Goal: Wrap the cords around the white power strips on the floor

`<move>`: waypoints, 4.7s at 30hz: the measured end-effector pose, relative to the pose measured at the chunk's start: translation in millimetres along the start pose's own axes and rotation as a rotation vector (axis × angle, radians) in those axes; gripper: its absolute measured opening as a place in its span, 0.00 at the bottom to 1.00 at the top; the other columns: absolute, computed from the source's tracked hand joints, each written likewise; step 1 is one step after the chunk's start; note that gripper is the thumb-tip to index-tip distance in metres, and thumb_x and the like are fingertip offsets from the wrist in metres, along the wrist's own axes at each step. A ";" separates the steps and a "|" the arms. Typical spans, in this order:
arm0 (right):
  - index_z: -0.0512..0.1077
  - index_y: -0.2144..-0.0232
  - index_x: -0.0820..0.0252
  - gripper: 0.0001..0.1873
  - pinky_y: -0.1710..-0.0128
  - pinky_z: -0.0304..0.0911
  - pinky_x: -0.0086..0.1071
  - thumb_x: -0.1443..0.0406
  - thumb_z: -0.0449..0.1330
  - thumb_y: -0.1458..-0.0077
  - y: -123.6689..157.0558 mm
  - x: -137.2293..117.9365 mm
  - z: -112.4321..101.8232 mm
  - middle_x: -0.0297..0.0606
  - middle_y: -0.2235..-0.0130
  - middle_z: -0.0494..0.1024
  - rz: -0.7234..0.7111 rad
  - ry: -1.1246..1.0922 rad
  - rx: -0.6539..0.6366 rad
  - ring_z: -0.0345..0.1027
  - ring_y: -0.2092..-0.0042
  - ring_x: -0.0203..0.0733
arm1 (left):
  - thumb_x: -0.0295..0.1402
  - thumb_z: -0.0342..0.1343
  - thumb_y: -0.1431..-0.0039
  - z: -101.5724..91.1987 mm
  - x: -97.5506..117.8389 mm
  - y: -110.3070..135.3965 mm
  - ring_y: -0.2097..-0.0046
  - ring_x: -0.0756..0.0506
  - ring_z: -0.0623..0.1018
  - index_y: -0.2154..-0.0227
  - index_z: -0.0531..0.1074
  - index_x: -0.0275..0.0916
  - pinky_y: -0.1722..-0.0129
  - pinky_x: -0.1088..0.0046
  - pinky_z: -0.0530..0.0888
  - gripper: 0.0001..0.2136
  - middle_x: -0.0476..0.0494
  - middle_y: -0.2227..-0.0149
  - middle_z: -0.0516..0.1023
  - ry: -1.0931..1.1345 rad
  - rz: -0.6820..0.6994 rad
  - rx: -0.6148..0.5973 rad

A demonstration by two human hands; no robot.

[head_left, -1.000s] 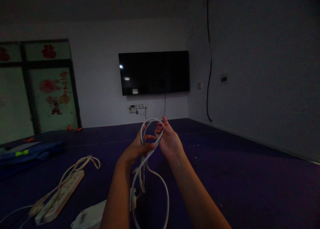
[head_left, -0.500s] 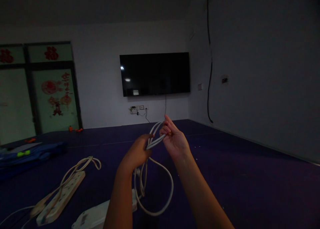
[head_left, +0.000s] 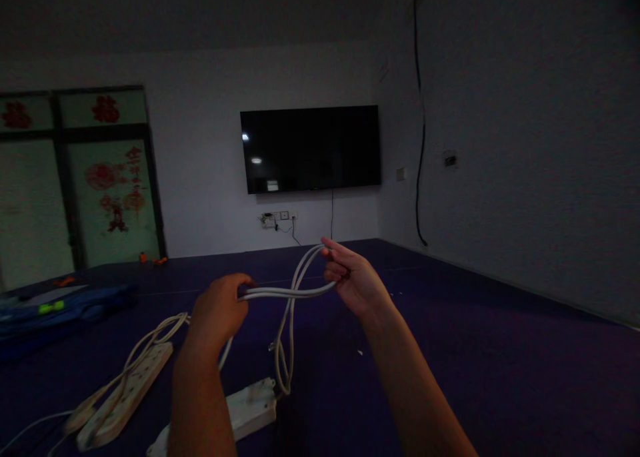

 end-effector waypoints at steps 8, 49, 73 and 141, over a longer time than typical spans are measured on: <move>0.73 0.65 0.69 0.12 0.87 0.44 0.16 0.75 0.55 0.54 -1.7 -9.9 -8.2 0.33 0.76 0.70 0.041 0.064 -0.109 0.42 0.83 0.22 | 0.21 0.49 0.56 8.1 -25.6 -17.6 0.63 0.44 0.77 0.74 0.71 0.39 0.62 0.72 0.70 0.09 0.46 0.70 0.78 0.109 0.030 -0.023; 0.76 0.60 0.62 0.17 0.83 0.41 0.22 0.71 0.59 0.56 13.2 19.9 8.9 0.31 0.77 0.70 0.239 0.237 -0.500 0.41 0.82 0.23 | 0.46 0.43 0.40 139.7 34.0 -8.5 0.69 0.43 0.79 0.72 0.70 0.34 0.67 0.65 0.76 0.20 0.38 0.74 0.75 1.547 -0.325 -0.768; 0.78 0.69 0.62 0.12 0.83 0.55 0.25 0.63 0.59 0.57 -13.6 26.8 -1.7 0.31 0.83 0.71 -0.269 0.753 -0.202 0.59 0.83 0.30 | 0.21 0.56 0.50 98.4 25.2 -18.2 0.63 0.44 0.80 0.54 0.69 0.33 0.54 0.66 0.73 0.18 0.40 0.66 0.80 1.579 -0.086 -0.544; 0.68 0.75 0.60 0.25 0.75 0.64 0.30 0.43 0.57 0.56 -23.0 32.3 -19.1 0.38 0.71 0.76 -0.304 0.521 -0.068 0.68 0.75 0.37 | 0.25 0.68 0.64 44.0 -2.1 -13.7 0.56 0.43 0.76 0.64 0.76 0.36 0.56 0.72 0.70 0.19 0.40 0.62 0.80 1.112 -0.032 -0.183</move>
Point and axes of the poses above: each hand's wrist, its own y-axis away from the middle knuckle, its own z-axis out of the palm, x = y × z, the point moved 5 cm from there along -y, towards the middle knuckle
